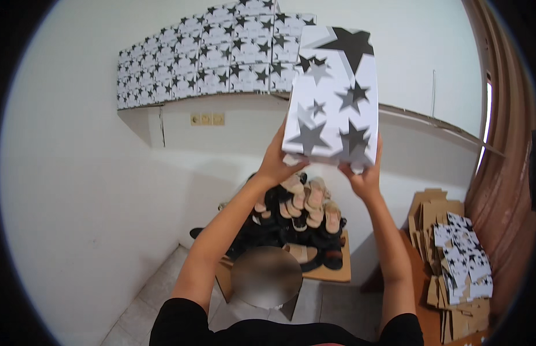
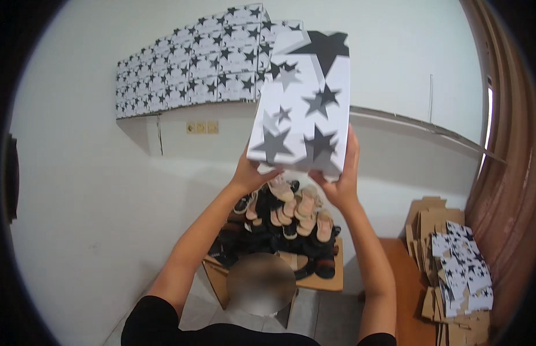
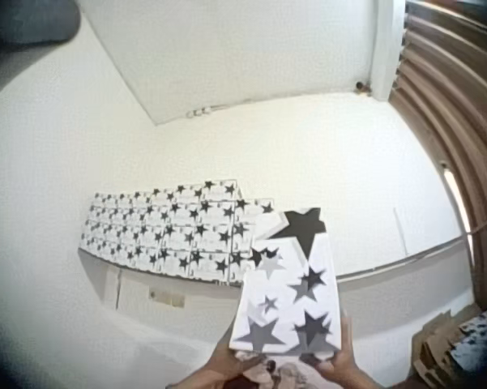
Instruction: Assembling and packing shoe boxes with paper and then placing them on a shelf.
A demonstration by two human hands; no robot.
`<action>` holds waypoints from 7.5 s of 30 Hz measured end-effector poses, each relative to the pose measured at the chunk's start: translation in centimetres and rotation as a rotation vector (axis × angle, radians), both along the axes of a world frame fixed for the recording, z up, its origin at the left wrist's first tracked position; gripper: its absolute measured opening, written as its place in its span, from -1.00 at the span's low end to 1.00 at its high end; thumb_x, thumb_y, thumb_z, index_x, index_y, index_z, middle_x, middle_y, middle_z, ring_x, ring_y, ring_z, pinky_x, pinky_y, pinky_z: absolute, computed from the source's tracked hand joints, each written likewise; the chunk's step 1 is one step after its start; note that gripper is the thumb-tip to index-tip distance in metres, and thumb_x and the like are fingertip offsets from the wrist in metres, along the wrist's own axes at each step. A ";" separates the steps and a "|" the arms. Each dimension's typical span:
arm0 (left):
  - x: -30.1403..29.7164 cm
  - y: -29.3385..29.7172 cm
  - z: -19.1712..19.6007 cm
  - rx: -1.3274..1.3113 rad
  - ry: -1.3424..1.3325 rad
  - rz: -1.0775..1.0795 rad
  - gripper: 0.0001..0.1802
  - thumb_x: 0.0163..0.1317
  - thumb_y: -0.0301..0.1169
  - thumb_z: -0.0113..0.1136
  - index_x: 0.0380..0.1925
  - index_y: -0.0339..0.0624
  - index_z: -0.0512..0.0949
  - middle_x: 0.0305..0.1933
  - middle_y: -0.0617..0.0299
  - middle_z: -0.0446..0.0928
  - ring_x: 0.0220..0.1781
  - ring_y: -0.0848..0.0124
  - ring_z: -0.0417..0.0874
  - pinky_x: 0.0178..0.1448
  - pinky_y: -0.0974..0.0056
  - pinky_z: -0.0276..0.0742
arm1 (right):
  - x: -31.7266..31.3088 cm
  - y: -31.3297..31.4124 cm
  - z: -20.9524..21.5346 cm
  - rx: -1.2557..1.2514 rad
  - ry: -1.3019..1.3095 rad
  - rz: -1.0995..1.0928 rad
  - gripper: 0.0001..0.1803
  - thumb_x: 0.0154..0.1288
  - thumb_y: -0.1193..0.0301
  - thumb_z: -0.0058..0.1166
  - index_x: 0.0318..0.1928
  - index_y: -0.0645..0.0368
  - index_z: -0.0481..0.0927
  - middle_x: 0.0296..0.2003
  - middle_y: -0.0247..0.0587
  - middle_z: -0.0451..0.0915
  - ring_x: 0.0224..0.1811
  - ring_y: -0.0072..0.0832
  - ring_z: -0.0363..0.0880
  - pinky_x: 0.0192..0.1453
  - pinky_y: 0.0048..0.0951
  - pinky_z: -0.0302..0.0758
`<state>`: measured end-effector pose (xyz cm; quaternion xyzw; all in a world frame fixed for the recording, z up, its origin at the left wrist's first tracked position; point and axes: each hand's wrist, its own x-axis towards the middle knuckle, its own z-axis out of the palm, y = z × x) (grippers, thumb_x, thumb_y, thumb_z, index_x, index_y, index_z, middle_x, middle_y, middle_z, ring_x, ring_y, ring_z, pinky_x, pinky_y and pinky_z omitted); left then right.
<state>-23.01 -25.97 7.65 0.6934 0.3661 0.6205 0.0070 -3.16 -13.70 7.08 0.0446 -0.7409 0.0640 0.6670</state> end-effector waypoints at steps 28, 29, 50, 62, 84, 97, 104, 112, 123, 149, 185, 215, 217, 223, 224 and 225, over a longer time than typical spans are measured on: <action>-16.8 12.2 36.8 0.574 0.043 0.456 -0.40 0.11 -0.36 0.28 0.12 -0.41 0.33 -0.38 0.17 0.59 -0.44 0.55 0.56 -0.37 0.49 0.45 | -17.9 14.0 39.2 0.418 0.344 -0.105 -0.42 0.25 0.33 -0.02 0.23 0.29 0.23 0.11 0.06 0.41 0.13 -0.25 0.42 0.19 -0.39 0.32; -16.8 12.1 37.3 0.573 0.045 0.455 -0.40 0.11 -0.36 0.28 0.12 -0.41 0.33 -0.38 0.17 0.59 -0.44 0.55 0.56 -0.37 0.49 0.45 | -18.0 13.7 39.3 0.417 0.345 -0.107 -0.42 0.25 0.33 -0.02 0.23 0.29 0.23 0.11 0.06 0.41 0.13 -0.25 0.42 0.19 -0.39 0.32; -20.7 17.5 41.9 0.791 0.283 0.849 -0.33 -0.11 -0.43 0.14 0.13 -0.33 0.32 -0.03 -0.18 0.49 0.02 0.11 0.53 0.07 0.23 0.44 | -22.9 17.4 42.8 0.229 0.310 -0.157 -0.55 0.14 0.61 -0.31 0.06 0.13 0.43 -0.07 0.08 0.54 -0.02 -0.19 0.52 0.02 -0.39 0.43; -19.5 18.3 38.9 0.417 0.392 1.094 -0.24 0.04 -0.02 0.06 0.17 -0.32 0.28 0.11 -0.15 0.41 0.17 0.04 0.42 0.22 0.17 0.31 | -24.7 20.0 41.7 0.223 0.197 -0.292 -0.52 0.13 0.59 -0.25 0.12 0.14 0.37 -0.05 0.18 0.50 0.02 -0.04 0.47 0.11 -0.29 0.39; -14.7 17.8 34.7 0.327 0.476 1.355 -0.17 0.13 0.12 -0.04 0.28 -0.18 0.12 0.42 0.04 -0.03 0.44 0.03 -0.09 0.34 -0.34 -0.18 | -21.7 16.5 35.3 0.412 0.179 -0.636 -0.53 0.19 0.24 -0.07 0.14 0.01 0.36 0.13 0.11 0.28 0.08 0.10 0.35 0.11 0.00 0.36; -4.7 15.9 25.0 0.365 0.732 1.312 -0.17 0.02 0.00 0.09 0.28 -0.12 0.14 0.41 0.04 0.00 0.45 0.03 -0.10 0.32 -0.38 -0.23 | -11.5 14.8 25.5 0.617 -0.069 -0.914 -0.47 0.12 0.25 0.07 0.16 -0.05 0.37 0.17 -0.14 0.29 0.22 -0.21 0.25 0.22 -0.03 0.21; 3.4 15.0 13.1 0.482 0.997 0.915 -0.20 0.04 0.00 0.13 0.28 0.02 0.16 0.44 0.20 -0.08 0.47 0.09 -0.21 0.25 -0.44 -0.20 | 1.3 10.1 13.2 0.641 -0.449 -1.052 -0.51 0.08 0.25 0.11 0.09 -0.12 0.44 0.17 -0.19 0.29 0.22 -0.24 0.24 0.28 0.03 0.14; 14.5 5.7 -3.9 -0.017 1.156 0.172 -0.01 -0.02 0.12 0.14 0.36 0.01 -0.03 0.46 -0.01 -0.31 0.46 -0.11 -0.38 0.30 -0.37 -0.42 | 17.8 5.7 -1.9 0.330 -0.893 -1.014 -0.60 0.00 0.31 0.16 -0.06 0.01 0.53 0.02 -0.18 0.37 0.16 -0.24 0.27 0.25 -0.10 0.18; 31.1 8.7 -21.6 -0.859 0.987 -0.430 0.05 -0.05 0.37 0.01 0.34 -0.01 0.05 0.44 -0.16 -0.40 0.43 -0.13 -0.57 0.34 -0.29 -0.43 | 38.7 -0.6 -26.8 -1.413 -0.828 -0.661 -0.48 0.20 0.10 0.05 0.05 0.21 0.47 -0.05 0.04 0.54 0.03 -0.17 0.49 0.10 -0.30 0.39; 59.6 28.0 -31.7 -1.081 0.992 -0.726 0.04 -0.09 0.27 0.14 0.34 0.06 0.00 0.44 -0.13 -0.40 0.45 -0.10 -0.48 0.35 -0.31 -0.30 | 60.2 13.5 -38.8 -1.257 -0.071 -1.331 -0.34 0.13 0.27 0.14 0.16 0.40 0.26 0.06 0.15 0.36 -0.22 -0.23 0.55 -0.13 -0.39 0.50; 63.6 30.6 -27.4 -0.272 0.257 -0.713 -0.06 -0.17 -0.17 0.39 0.24 -0.08 0.14 0.34 -0.02 -0.02 0.38 -0.09 -0.11 0.31 -0.25 -0.22 | 56.4 4.2 -29.5 -1.006 1.090 -0.632 -0.79 0.13 0.62 0.01 -0.39 0.07 0.27 -0.46 -0.41 0.45 -0.52 -0.73 0.39 -0.56 -0.69 0.28; 68.9 9.9 -27.8 -0.335 -0.302 -0.940 -0.35 0.39 -0.13 -0.26 0.19 -0.57 0.08 0.31 -0.10 0.16 0.33 0.17 0.21 0.38 0.17 -0.01 | 63.3 -26.4 -29.8 -1.677 0.435 -1.861 -0.43 -0.15 0.40 0.24 -0.01 0.26 0.48 -0.29 0.01 0.60 -0.29 -0.23 0.59 -0.16 -0.37 0.50; 70.2 10.7 -30.1 -0.413 -0.417 -1.034 -0.53 0.39 -0.18 -0.17 0.01 -0.44 0.32 0.01 0.07 0.41 0.07 0.31 0.40 0.17 0.28 0.26 | 63.8 -28.8 -30.0 -1.496 0.461 -1.935 -0.63 -0.10 0.48 0.16 -0.16 0.25 0.58 -0.34 0.02 0.62 -0.31 -0.18 0.61 -0.17 -0.33 0.49; 73.4 14.5 -40.2 -0.435 -0.112 -1.154 -0.53 0.39 -0.17 -0.19 0.02 -0.42 0.33 0.03 0.10 0.39 0.08 0.30 0.37 0.18 0.28 0.24 | 63.3 -32.6 -28.8 -1.347 0.688 -2.099 -0.72 -0.05 0.46 0.13 -0.26 0.31 0.60 -0.39 0.06 0.61 -0.34 -0.15 0.61 -0.21 -0.31 0.48; 73.2 14.5 -42.8 -0.642 0.007 -1.293 -0.47 0.40 -0.14 -0.25 0.12 -0.41 0.23 0.19 0.05 0.26 0.24 0.27 0.22 0.29 0.25 0.09 | 63.1 -33.0 -29.1 -1.315 0.643 -2.093 -0.71 -0.04 0.44 0.15 -0.26 0.32 0.59 -0.39 0.06 0.61 -0.31 -0.14 0.61 -0.19 -0.31 0.48; 72.9 14.6 -44.4 -0.854 0.135 -1.425 -0.40 0.40 -0.12 -0.30 0.23 -0.41 0.13 0.34 0.01 0.13 0.40 0.24 0.07 0.39 0.23 -0.06 | 62.5 -33.1 -29.2 -1.318 0.649 -2.096 -0.71 -0.04 0.44 0.15 -0.26 0.32 0.59 -0.39 0.06 0.61 -0.31 -0.14 0.61 -0.19 -0.31 0.48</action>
